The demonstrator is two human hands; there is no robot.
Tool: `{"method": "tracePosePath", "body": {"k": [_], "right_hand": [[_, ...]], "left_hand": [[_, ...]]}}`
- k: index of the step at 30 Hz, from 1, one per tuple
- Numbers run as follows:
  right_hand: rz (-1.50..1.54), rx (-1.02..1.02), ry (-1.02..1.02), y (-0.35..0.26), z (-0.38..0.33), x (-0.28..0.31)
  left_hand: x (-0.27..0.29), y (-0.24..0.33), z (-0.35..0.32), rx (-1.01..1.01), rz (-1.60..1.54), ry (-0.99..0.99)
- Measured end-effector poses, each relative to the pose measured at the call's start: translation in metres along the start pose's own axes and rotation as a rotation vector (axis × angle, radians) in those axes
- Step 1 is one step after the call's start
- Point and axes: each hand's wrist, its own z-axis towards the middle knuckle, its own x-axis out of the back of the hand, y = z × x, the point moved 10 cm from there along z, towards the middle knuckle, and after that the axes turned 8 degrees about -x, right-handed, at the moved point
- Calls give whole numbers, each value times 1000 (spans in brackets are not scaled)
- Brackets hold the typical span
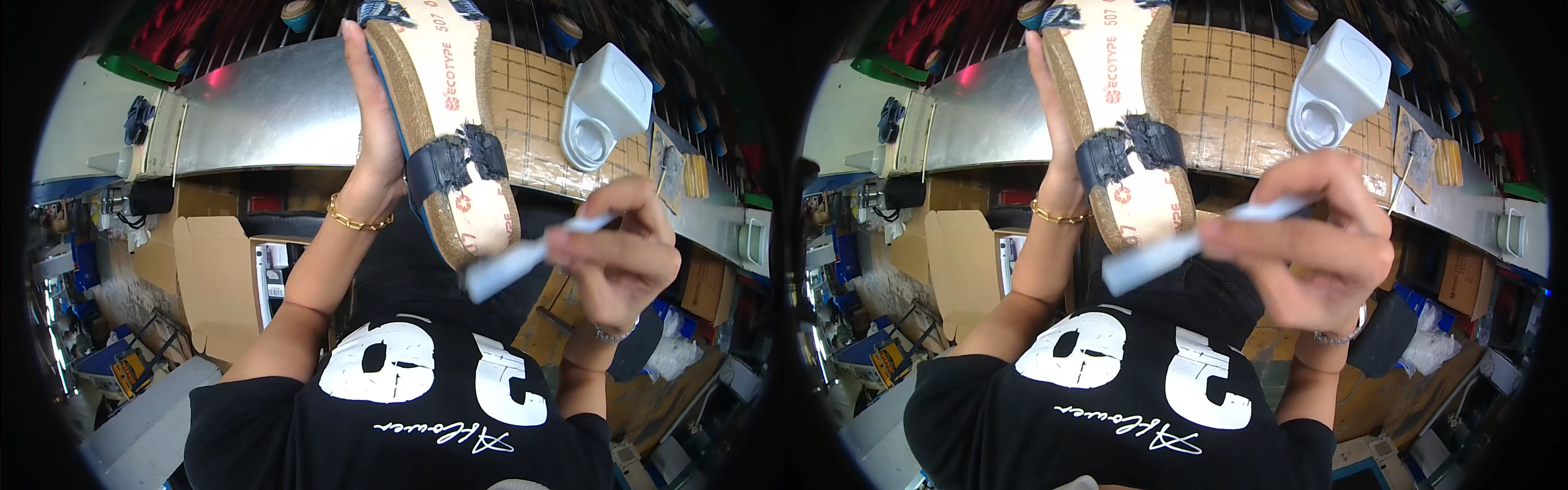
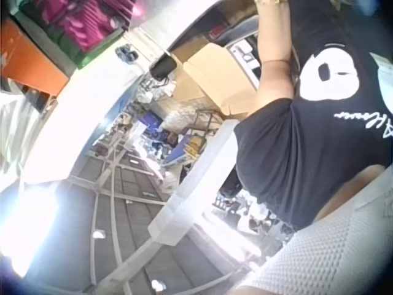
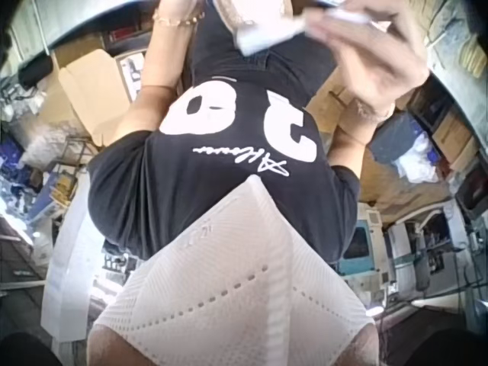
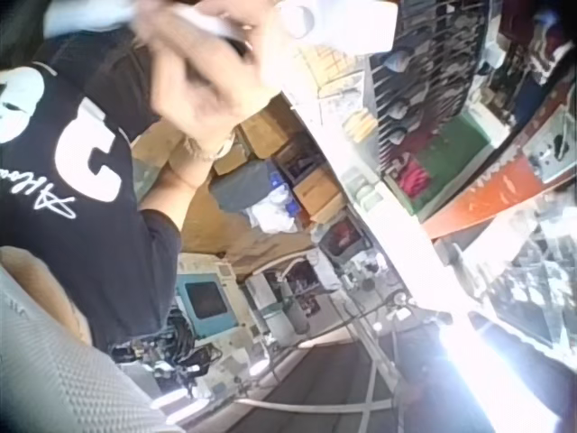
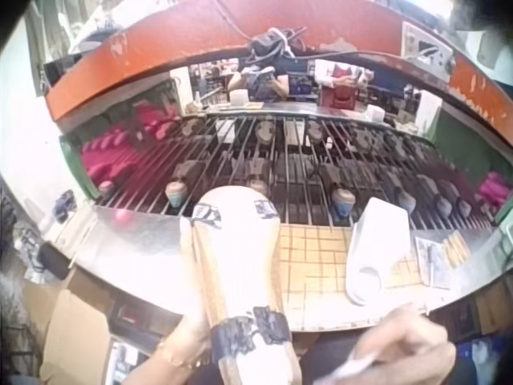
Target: The person applies glue to the underside of a blue sandal using a brush. They repeatedly dip the brush into a white container and spread the adhesive along the cork sole and strap attachment points.
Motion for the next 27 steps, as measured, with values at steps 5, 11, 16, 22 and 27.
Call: {"method": "tracePosePath", "body": {"k": [5, 11, 16, 22, 27], "right_hand": [[82, 14, -69, -3, -3, 6], [232, 84, -95, 6, -4, -1], [280, 0, -122, 18, 0, -3], [302, 8, -164, 26, 3, -9], [256, -7, -73, 30, 5, -7]], "left_hand": [[-17, -7, 6, 68, 3, -163], [-20, -19, 9, 129, -2, -201], [-31, -30, 11, 181, -53, -251], [-32, -37, 5, 222, -94, -260], [-34, -46, 1, 263, -129, -273]]}}
